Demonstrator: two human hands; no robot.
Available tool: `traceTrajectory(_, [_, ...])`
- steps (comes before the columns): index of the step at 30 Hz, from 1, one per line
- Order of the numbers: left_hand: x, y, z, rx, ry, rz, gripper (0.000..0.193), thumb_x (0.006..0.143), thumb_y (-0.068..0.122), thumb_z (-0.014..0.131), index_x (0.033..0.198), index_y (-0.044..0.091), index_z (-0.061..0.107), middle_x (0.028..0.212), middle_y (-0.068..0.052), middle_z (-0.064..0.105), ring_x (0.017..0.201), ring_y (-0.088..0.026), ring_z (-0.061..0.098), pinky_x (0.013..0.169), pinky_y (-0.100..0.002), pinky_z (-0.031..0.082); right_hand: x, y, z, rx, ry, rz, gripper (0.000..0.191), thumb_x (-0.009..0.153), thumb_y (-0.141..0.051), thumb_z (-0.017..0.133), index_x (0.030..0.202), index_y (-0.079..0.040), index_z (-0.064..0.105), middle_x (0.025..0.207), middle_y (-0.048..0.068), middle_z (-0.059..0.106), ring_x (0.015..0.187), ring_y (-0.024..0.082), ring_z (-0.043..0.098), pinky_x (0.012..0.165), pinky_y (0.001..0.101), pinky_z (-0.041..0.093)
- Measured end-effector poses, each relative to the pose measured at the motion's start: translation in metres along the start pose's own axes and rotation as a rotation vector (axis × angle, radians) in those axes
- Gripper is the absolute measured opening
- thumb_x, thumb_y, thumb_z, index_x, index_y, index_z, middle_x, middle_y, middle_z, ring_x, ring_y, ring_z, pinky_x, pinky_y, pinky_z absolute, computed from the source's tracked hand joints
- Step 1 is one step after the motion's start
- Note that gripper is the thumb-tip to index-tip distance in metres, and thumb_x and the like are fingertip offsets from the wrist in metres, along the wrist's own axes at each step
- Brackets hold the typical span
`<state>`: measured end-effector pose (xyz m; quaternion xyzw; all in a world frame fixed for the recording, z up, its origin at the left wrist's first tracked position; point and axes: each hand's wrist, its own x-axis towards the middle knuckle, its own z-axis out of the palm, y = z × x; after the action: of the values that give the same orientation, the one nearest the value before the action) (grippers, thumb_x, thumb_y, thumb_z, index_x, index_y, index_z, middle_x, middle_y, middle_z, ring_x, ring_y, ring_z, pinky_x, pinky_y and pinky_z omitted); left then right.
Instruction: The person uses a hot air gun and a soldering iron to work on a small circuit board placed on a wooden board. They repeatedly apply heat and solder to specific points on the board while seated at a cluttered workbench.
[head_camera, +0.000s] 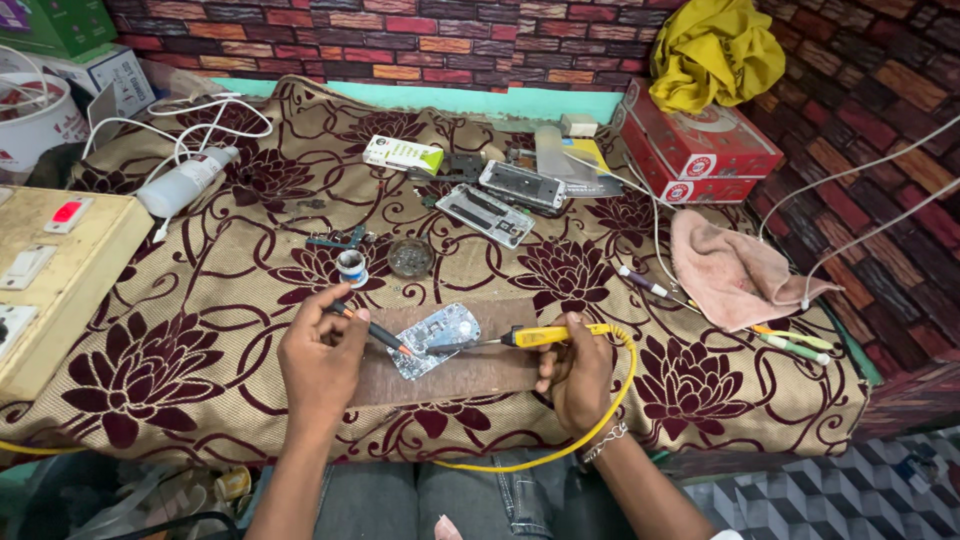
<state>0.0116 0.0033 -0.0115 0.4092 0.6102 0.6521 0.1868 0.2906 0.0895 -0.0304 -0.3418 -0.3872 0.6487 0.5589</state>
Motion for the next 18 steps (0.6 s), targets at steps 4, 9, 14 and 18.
traceTrajectory(4, [-0.0001, 0.0015, 0.0002, 0.021, 0.006, -0.006, 0.041, 0.091, 0.005, 0.072, 0.131, 0.003, 0.064, 0.075, -0.002, 0.072, 0.061, -0.004, 0.057, 0.054, -0.020, 0.040, 0.0001, -0.0008, 0.0006, -0.015, 0.004, 0.002, 0.027, 0.105, -0.029, 0.046, 0.098, -0.004, 0.055, 0.069, 0.006, 0.060, 0.045, 0.011, 0.054, 0.034, 0.0246, 0.047])
traceTrajectory(9, [0.0008, 0.0002, 0.0015, 0.013, 0.014, 0.004, 0.042, 0.091, 0.005, 0.072, 0.132, 0.003, 0.063, 0.076, -0.002, 0.072, 0.061, -0.003, 0.057, 0.053, -0.020, 0.040, -0.0012, -0.0021, 0.0025, -0.014, -0.009, -0.020, 0.027, 0.105, -0.028, 0.045, 0.097, -0.004, 0.053, 0.069, 0.006, 0.060, 0.044, 0.010, 0.054, 0.034, 0.0238, 0.046])
traceTrajectory(14, [0.0010, 0.0007, 0.0005, 0.076, 0.006, -0.020, 0.041, 0.092, 0.007, 0.072, 0.132, 0.004, 0.063, 0.075, -0.003, 0.072, 0.059, -0.005, 0.058, 0.051, -0.021, 0.039, -0.0017, -0.0018, 0.0020, -0.005, -0.017, -0.026, 0.025, 0.105, -0.028, 0.045, 0.098, -0.005, 0.053, 0.069, 0.007, 0.059, 0.044, 0.010, 0.054, 0.033, 0.0231, 0.046])
traceTrajectory(18, [0.0005, 0.0025, 0.0011, 0.023, 0.001, 0.005, 0.041, 0.093, 0.007, 0.071, 0.133, 0.004, 0.062, 0.076, -0.003, 0.073, 0.062, -0.004, 0.060, 0.056, -0.021, 0.040, -0.0005, -0.0014, 0.0008, -0.001, -0.024, -0.025, 0.025, 0.105, -0.027, 0.045, 0.098, -0.004, 0.053, 0.069, 0.007, 0.059, 0.043, 0.010, 0.054, 0.033, 0.0234, 0.046])
